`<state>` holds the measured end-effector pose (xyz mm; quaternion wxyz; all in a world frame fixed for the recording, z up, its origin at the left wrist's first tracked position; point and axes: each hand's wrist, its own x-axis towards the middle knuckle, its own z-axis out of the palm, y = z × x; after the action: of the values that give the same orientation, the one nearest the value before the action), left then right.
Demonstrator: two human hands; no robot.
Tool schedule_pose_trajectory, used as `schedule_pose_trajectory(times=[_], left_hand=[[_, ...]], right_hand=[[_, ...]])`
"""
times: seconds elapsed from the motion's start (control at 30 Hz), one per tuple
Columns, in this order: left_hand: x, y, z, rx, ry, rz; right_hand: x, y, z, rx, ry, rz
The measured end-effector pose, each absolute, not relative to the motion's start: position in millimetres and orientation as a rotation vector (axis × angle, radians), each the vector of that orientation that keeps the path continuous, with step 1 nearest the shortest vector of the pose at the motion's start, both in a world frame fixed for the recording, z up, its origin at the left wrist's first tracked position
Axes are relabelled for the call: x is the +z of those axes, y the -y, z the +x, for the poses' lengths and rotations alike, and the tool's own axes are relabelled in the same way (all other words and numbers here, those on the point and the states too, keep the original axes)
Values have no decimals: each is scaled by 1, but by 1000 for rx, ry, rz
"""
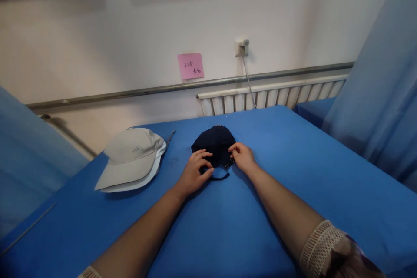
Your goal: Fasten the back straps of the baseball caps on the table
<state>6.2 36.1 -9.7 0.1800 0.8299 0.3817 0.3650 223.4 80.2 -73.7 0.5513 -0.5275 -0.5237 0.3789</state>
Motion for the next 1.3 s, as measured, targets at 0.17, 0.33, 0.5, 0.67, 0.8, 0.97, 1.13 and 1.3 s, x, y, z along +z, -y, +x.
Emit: schedule_pose_trajectory(times=[0.17, 0.33, 0.5, 0.67, 0.8, 0.97, 1.13, 1.3], left_hand=[[-9, -30, 9, 762, -974, 2528], [-5, -22, 17, 573, -976, 2617], [-3, -28, 15, 752, -1182, 2405], [-5, -39, 7, 901, -1121, 1972], [-5, -39, 8, 939, -1064, 1819], [-3, -36, 9, 986, -1089, 1845], [-3, -35, 9, 1017, -1128, 2014], [-2, -33, 10, 990, -1178, 2157]], right_hand=[[-66, -73, 220, 821, 1289, -1294], [-55, -61, 214, 767, 1433, -1282], [-46, -50, 206, 809, 1543, -1176], [-42, -45, 197, 1025, 1478, -1075], [-39, -45, 194, 1120, 1395, -1009], [-33, -42, 193, 1220, 1364, -998], [-29, -39, 193, 1395, 1341, -966], [-33, -39, 196, 1443, 1386, -943]])
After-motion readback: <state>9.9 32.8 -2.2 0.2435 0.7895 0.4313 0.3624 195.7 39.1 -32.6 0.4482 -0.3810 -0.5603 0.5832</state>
